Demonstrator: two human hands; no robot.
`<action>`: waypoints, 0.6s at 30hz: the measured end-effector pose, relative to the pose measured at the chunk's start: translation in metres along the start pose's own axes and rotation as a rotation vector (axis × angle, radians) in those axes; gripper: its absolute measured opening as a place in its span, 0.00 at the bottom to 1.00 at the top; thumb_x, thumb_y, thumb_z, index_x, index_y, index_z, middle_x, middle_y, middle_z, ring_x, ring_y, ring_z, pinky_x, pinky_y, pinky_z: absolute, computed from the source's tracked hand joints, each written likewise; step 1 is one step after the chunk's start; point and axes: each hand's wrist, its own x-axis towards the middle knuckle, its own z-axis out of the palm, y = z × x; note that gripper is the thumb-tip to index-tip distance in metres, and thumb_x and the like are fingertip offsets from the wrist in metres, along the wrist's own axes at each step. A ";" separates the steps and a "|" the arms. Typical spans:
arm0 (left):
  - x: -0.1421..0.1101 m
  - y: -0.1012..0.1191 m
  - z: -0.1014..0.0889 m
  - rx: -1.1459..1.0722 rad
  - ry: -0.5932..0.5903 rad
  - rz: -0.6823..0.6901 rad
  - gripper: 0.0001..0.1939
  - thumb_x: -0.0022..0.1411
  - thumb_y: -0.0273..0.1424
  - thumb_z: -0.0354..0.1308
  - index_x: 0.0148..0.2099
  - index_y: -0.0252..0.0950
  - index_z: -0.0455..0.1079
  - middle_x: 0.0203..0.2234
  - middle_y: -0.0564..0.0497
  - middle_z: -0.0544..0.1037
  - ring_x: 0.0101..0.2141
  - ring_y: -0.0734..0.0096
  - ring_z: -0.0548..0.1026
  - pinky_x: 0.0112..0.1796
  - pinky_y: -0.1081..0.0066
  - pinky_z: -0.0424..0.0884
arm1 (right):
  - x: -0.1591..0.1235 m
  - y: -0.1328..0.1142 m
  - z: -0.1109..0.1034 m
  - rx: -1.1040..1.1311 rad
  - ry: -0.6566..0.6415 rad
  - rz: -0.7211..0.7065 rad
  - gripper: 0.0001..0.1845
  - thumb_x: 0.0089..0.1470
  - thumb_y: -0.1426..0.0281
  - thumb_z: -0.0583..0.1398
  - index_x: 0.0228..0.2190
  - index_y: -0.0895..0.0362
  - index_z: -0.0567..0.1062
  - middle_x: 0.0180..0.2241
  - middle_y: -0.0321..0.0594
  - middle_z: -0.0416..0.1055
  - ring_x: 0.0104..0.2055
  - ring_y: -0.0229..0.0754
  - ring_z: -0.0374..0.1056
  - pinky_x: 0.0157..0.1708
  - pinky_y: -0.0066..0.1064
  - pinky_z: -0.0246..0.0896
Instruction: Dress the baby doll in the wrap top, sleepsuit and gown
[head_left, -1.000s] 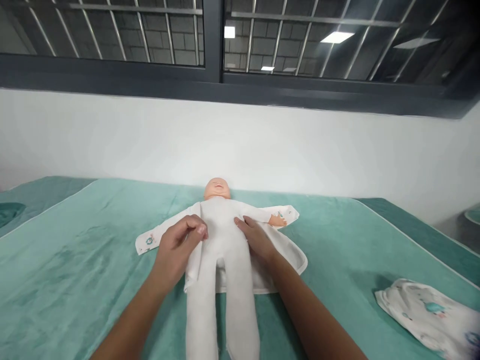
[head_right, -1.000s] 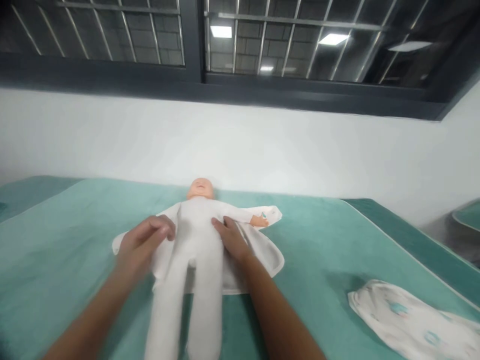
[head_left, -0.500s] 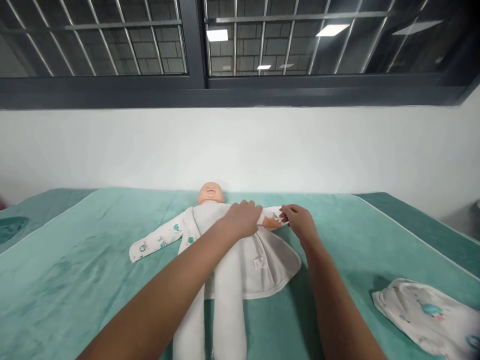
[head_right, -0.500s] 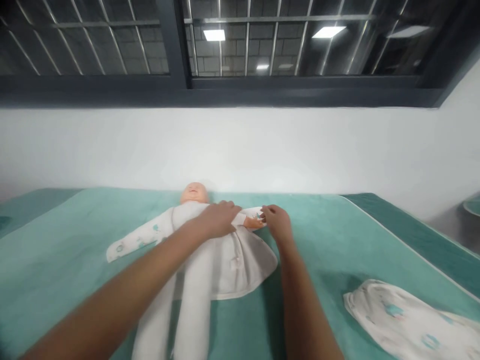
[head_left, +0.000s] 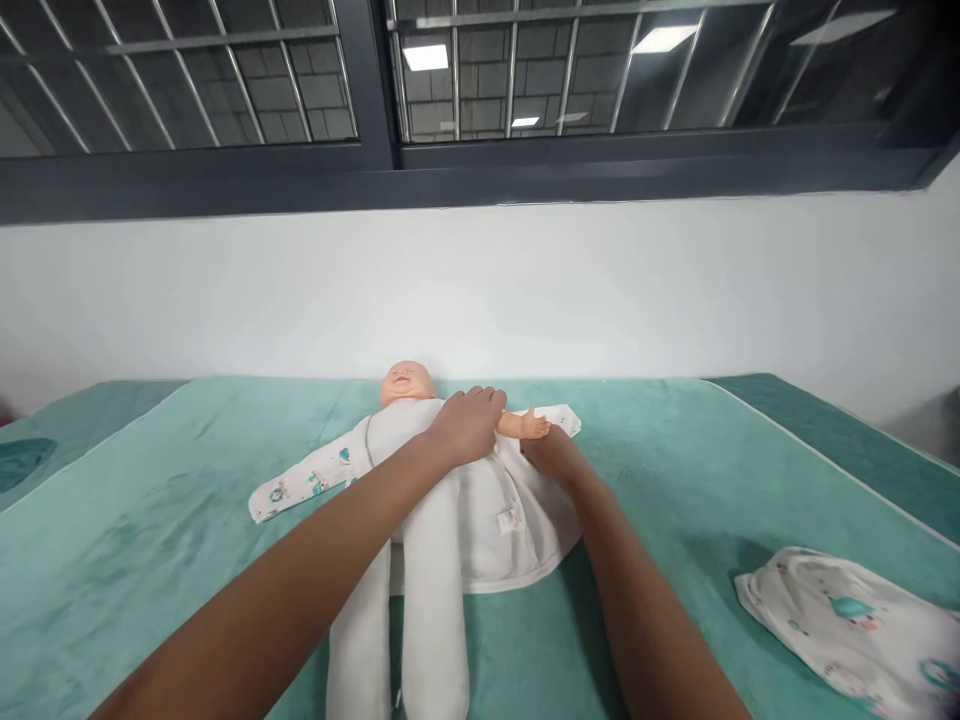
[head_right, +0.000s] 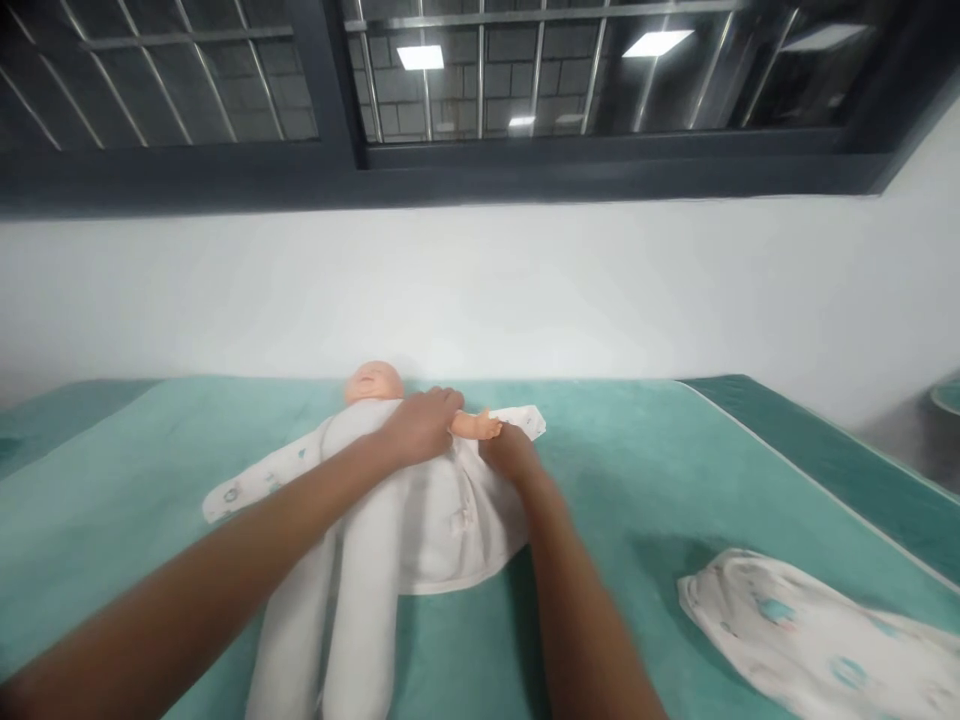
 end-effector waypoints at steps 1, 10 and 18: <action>-0.003 0.000 -0.001 -0.002 0.003 0.006 0.14 0.53 0.22 0.50 0.43 0.38 0.61 0.40 0.46 0.73 0.42 0.60 0.71 0.38 0.63 0.66 | 0.000 -0.004 0.002 0.017 -0.017 -0.024 0.10 0.52 0.74 0.55 0.34 0.60 0.75 0.33 0.49 0.76 0.34 0.46 0.70 0.36 0.32 0.62; -0.008 -0.006 -0.008 0.036 0.015 0.037 0.14 0.53 0.22 0.50 0.43 0.38 0.61 0.37 0.48 0.74 0.36 0.60 0.72 0.33 0.64 0.63 | -0.011 -0.008 -0.014 0.799 -0.204 0.118 0.14 0.45 0.60 0.63 0.32 0.57 0.76 0.30 0.41 0.75 0.34 0.45 0.68 0.36 0.34 0.61; -0.001 -0.002 -0.005 0.229 -0.067 -0.005 0.13 0.58 0.24 0.53 0.47 0.36 0.65 0.41 0.42 0.73 0.44 0.55 0.70 0.44 0.57 0.61 | -0.016 -0.009 -0.050 1.420 -0.194 0.375 0.21 0.47 0.54 0.62 0.34 0.59 0.75 0.26 0.39 0.74 0.25 0.41 0.67 0.26 0.30 0.59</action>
